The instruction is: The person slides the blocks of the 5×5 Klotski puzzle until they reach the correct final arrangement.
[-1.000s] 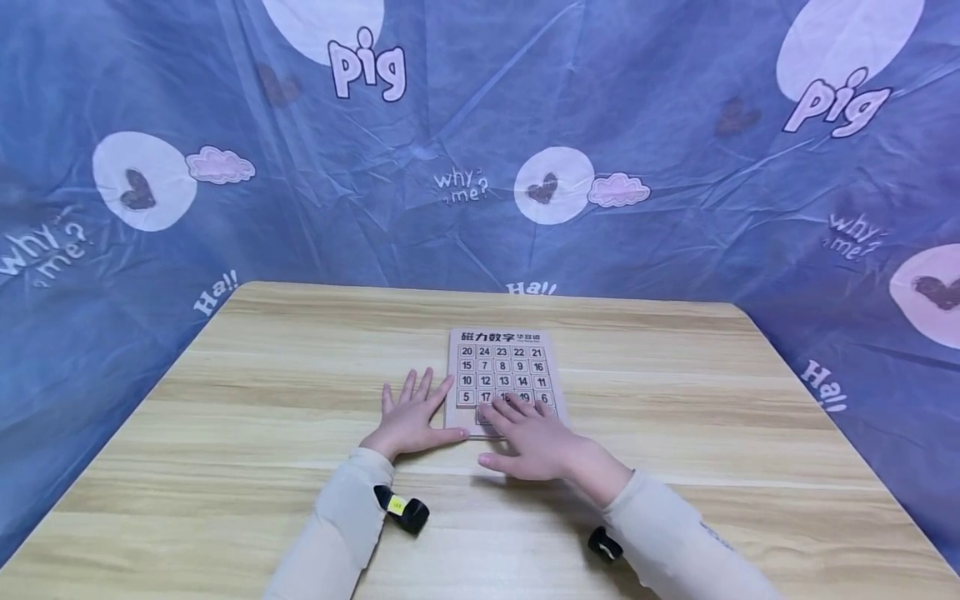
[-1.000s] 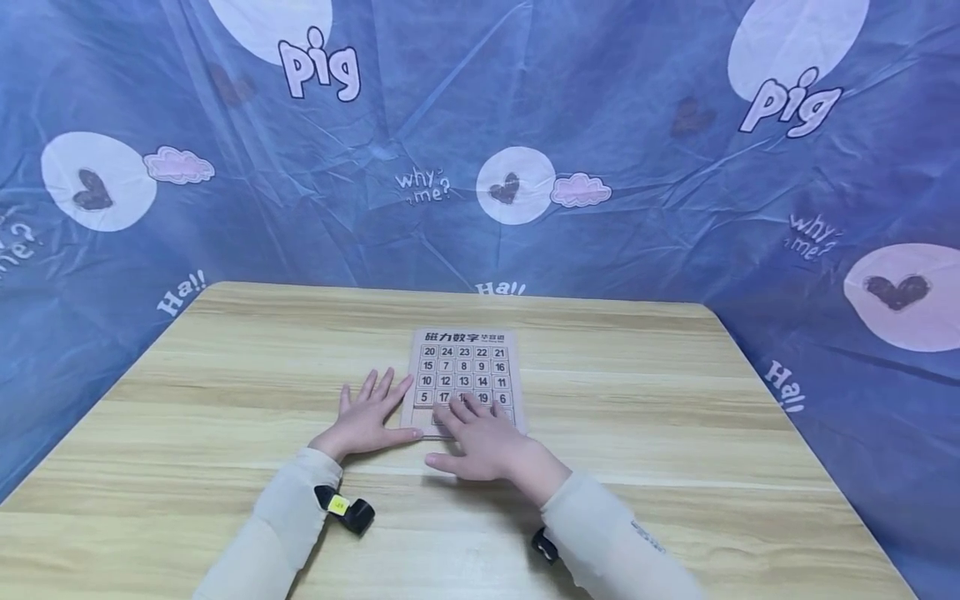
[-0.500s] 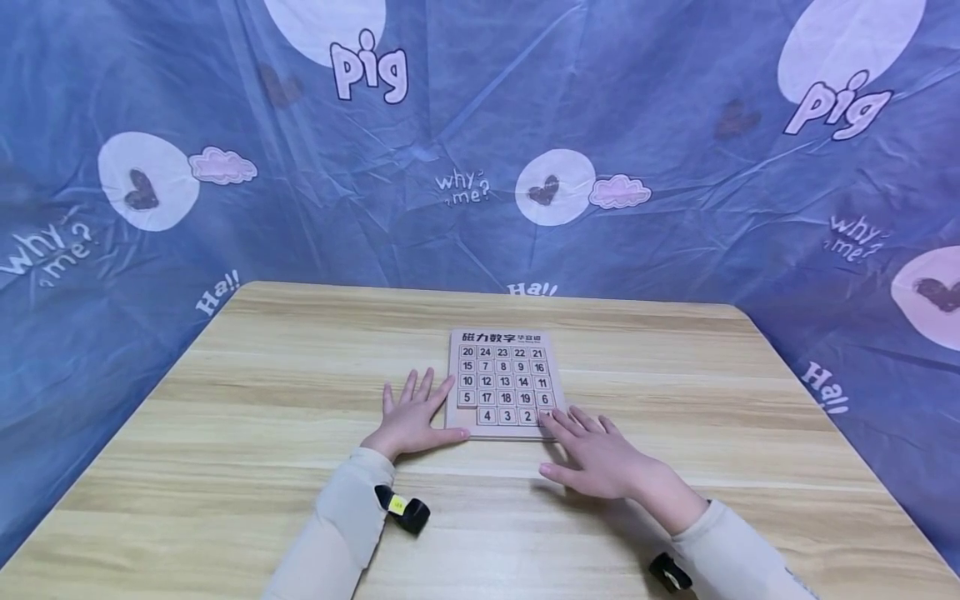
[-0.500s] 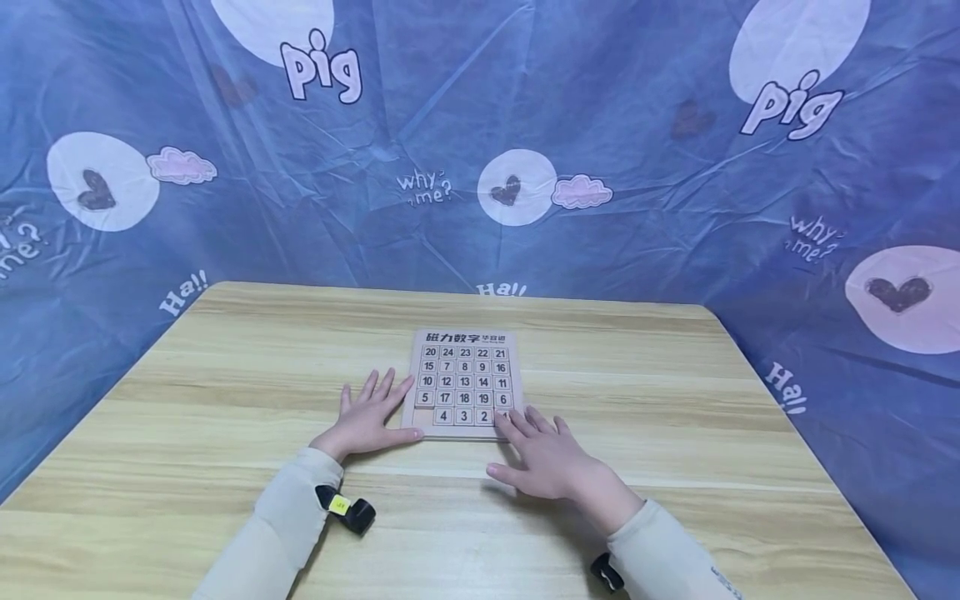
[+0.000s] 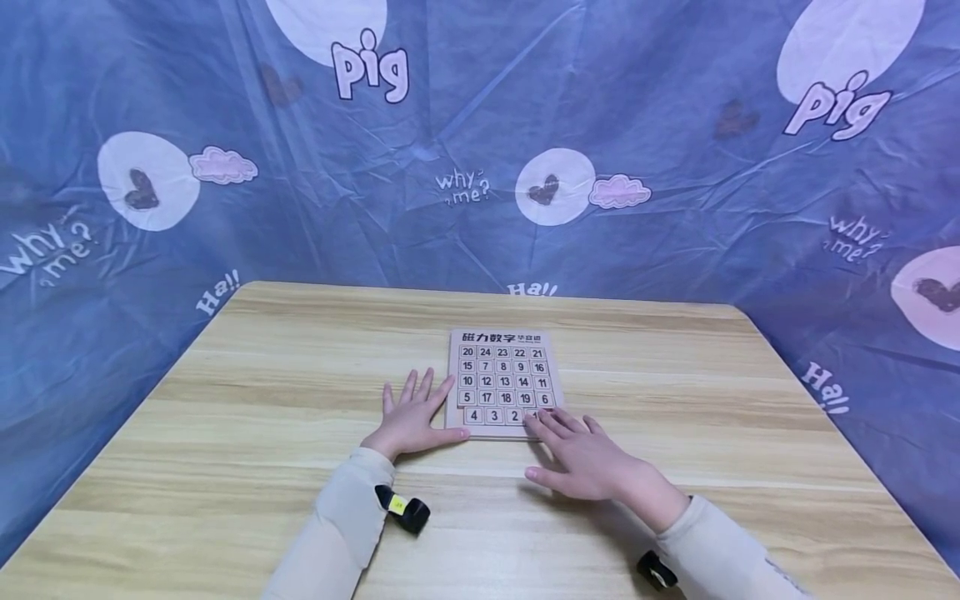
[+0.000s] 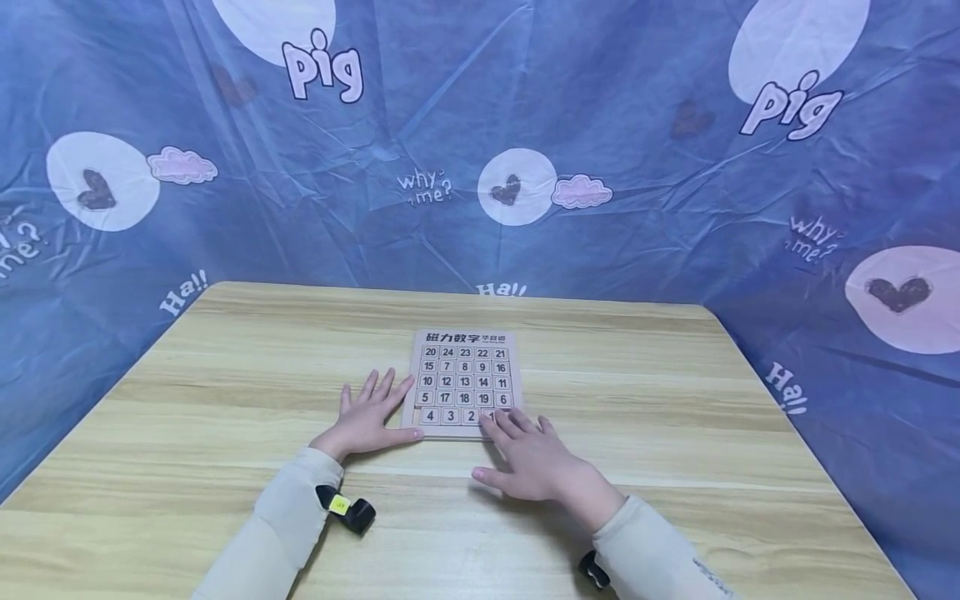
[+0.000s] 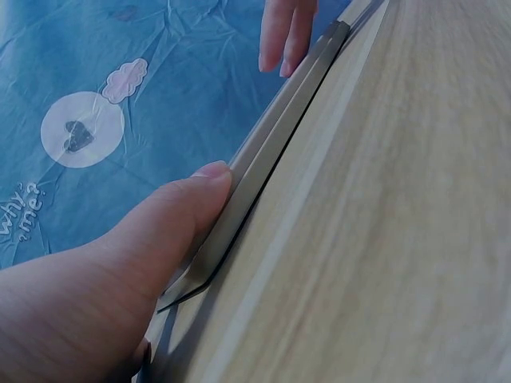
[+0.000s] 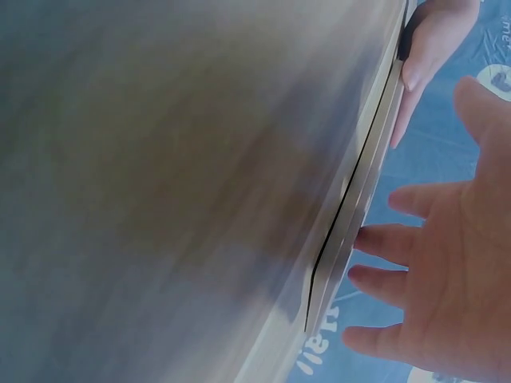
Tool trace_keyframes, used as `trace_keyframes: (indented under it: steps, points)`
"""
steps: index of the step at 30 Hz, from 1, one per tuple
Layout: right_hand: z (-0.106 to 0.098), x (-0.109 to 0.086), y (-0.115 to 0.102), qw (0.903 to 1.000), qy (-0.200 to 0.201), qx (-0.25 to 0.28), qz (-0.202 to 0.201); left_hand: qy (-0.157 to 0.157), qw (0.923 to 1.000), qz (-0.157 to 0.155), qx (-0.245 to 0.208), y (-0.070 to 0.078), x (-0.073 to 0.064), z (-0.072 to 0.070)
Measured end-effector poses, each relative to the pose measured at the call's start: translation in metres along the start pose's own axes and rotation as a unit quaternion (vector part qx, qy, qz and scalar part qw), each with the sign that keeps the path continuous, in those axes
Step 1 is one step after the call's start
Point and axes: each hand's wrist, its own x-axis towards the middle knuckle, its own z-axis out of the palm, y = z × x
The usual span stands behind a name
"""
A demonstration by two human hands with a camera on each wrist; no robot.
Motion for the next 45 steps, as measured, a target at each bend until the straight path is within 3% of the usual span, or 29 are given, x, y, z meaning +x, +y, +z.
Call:
trace_keyframes:
  steps: [13, 19, 28, 33, 37, 45]
  points:
    - [-0.001, 0.007, -0.004, 0.9999, -0.006, 0.005, -0.015, 0.005, 1.0, 0.001, 0.002, -0.001, -0.001, -0.001]
    - [-0.006, 0.015, 0.004, 0.9995, -0.006, 0.025, -0.021, 0.008, 0.9999, 0.005, -0.003, 0.0, -0.002, -0.001]
    - [-0.013, 0.059, 0.035, 0.9985, 0.013, 0.027, 0.046, 0.004, 1.0, 0.009, -0.002, 0.003, -0.001, -0.001]
    - [-0.013, 0.078, 0.045, 0.9949, 0.0, 0.042, 0.091, 0.007, 0.9999, 0.009, 0.001, 0.003, -0.001, 0.0]
    - [-0.012, 0.086, 0.046, 0.9922, -0.017, 0.051, 0.113, 0.009, 0.9999, 0.008, 0.002, 0.002, -0.001, 0.001]
    - [-0.009, 0.083, 0.045, 0.9919, -0.015, 0.054, 0.114, 0.008, 1.0, 0.004, 0.004, 0.002, -0.001, 0.0]
